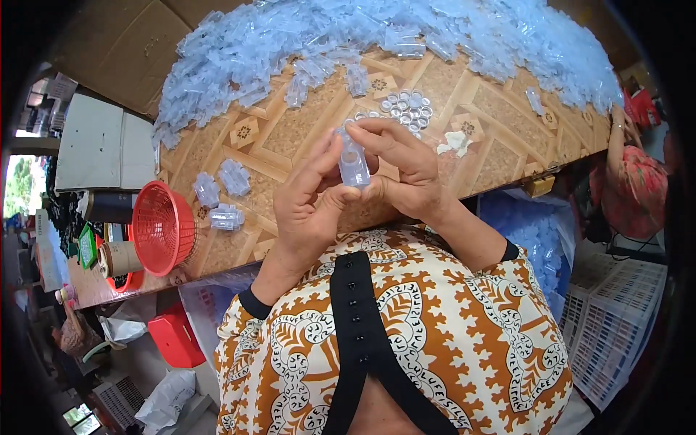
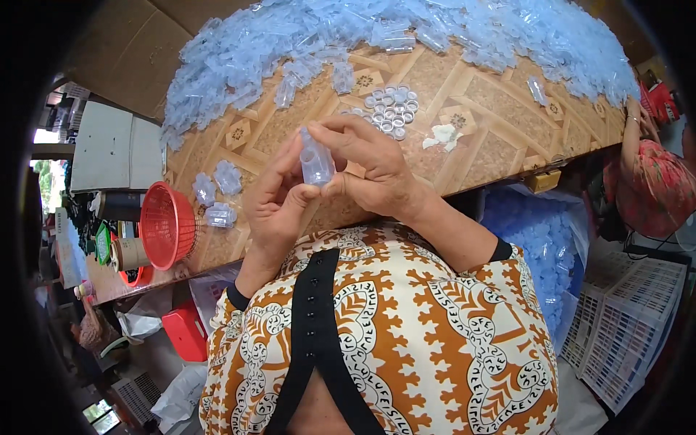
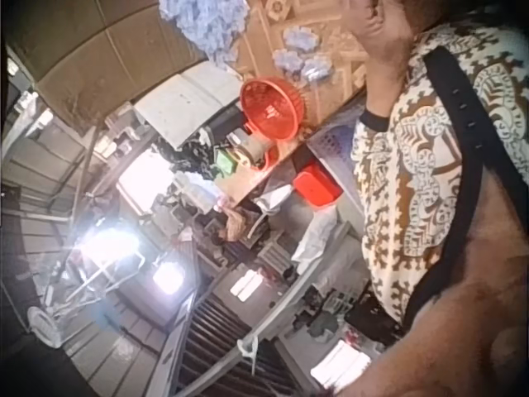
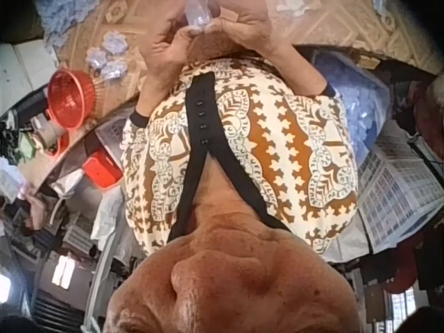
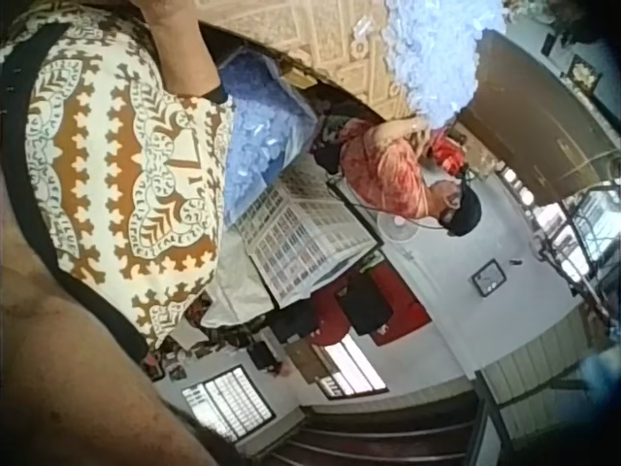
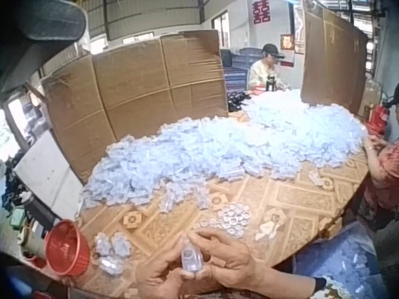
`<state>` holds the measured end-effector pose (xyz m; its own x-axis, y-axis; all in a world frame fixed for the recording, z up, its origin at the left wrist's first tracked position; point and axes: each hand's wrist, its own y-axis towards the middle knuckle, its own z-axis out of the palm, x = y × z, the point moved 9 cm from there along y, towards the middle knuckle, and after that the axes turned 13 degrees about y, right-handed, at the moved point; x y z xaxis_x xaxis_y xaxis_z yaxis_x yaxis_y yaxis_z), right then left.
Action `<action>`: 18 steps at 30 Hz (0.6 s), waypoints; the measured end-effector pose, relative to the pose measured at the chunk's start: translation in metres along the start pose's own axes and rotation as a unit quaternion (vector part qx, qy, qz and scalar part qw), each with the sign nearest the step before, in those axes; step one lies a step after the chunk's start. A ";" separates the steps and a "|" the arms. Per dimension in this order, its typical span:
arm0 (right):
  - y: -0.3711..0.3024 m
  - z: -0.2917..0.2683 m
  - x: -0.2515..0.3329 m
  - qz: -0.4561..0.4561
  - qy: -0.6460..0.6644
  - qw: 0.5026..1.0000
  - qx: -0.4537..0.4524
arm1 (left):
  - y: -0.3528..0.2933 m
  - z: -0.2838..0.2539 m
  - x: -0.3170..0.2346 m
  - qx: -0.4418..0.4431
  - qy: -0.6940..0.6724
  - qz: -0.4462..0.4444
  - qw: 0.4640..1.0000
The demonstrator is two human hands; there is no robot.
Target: The person assembles plastic components by hand, picking up clear plastic housings and small circular caps from the table, pressing the caps into the housings, and setting the assembled pieces onto the table.
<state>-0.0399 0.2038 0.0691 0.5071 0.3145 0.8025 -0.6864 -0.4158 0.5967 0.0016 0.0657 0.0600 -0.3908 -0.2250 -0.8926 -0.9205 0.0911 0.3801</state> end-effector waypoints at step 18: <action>-0.013 -0.028 -0.026 0.084 -0.183 0.977 -0.070 | -0.023 0.014 0.062 -0.053 -0.113 -0.277 0.953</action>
<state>-0.0593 0.2252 0.0402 0.5155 -0.0859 0.8526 -0.8280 -0.3059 0.4699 -0.0010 0.0633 -0.0077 0.1520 0.0056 -0.9884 -0.9850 -0.0821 -0.1519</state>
